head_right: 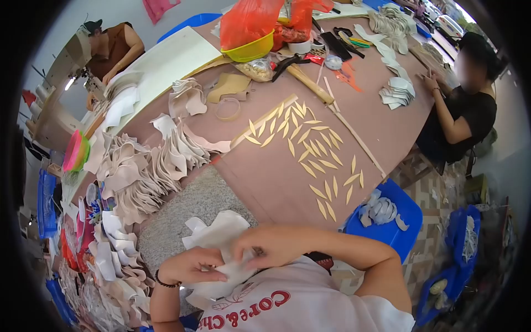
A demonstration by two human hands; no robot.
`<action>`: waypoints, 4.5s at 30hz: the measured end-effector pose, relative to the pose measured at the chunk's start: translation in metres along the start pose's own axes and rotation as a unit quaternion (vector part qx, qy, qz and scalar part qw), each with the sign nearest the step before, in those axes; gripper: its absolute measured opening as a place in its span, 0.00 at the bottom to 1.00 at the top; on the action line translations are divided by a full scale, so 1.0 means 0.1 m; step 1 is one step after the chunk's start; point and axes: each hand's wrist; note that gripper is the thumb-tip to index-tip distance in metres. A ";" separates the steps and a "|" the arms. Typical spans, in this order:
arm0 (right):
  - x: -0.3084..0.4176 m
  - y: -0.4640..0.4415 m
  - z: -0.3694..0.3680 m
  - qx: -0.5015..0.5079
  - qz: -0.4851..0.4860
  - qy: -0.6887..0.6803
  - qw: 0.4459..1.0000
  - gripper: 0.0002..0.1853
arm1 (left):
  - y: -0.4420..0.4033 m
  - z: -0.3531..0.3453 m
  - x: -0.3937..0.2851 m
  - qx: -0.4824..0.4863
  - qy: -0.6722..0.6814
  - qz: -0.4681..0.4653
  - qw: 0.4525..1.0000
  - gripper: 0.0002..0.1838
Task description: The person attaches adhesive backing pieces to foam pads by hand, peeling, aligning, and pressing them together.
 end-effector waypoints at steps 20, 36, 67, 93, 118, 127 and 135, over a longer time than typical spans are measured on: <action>-0.61 1.12 0.07 -0.406 -0.401 0.363 0.737 0.07 | 0.39 -0.16 0.19 -0.547 0.053 0.009 0.835 0.11; -0.12 -0.60 -0.38 -0.304 -0.034 -0.164 0.938 0.03 | -0.04 -0.47 0.22 -0.495 0.381 -0.048 0.780 0.17; -0.09 -0.96 -0.55 -0.329 0.019 0.055 0.942 0.06 | 0.01 -0.50 0.27 -0.545 0.268 -0.055 0.793 0.17; -0.07 -0.97 -0.53 -0.326 0.045 0.092 0.940 0.05 | 0.04 -0.44 0.27 -0.561 0.294 -0.065 0.771 0.16; -0.08 -0.98 -0.51 -0.293 0.228 0.342 0.863 0.19 | 0.05 -0.48 0.22 -0.592 0.262 -0.063 0.760 0.14; -0.02 -0.97 -0.49 -0.268 0.183 0.310 0.894 0.19 | 0.15 -0.42 0.29 -0.551 0.289 -0.038 0.782 0.16; 0.00 -0.98 -0.44 -0.226 0.154 0.221 0.936 0.15 | 0.22 -0.36 0.30 -0.505 0.303 -0.064 0.805 0.23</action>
Point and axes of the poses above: each hand's wrist, its own y-axis away from the middle knuckle, its own z-axis out of the back of the hand, x = y × z, and after that the axes turned 6 degrees about -x, right-handed
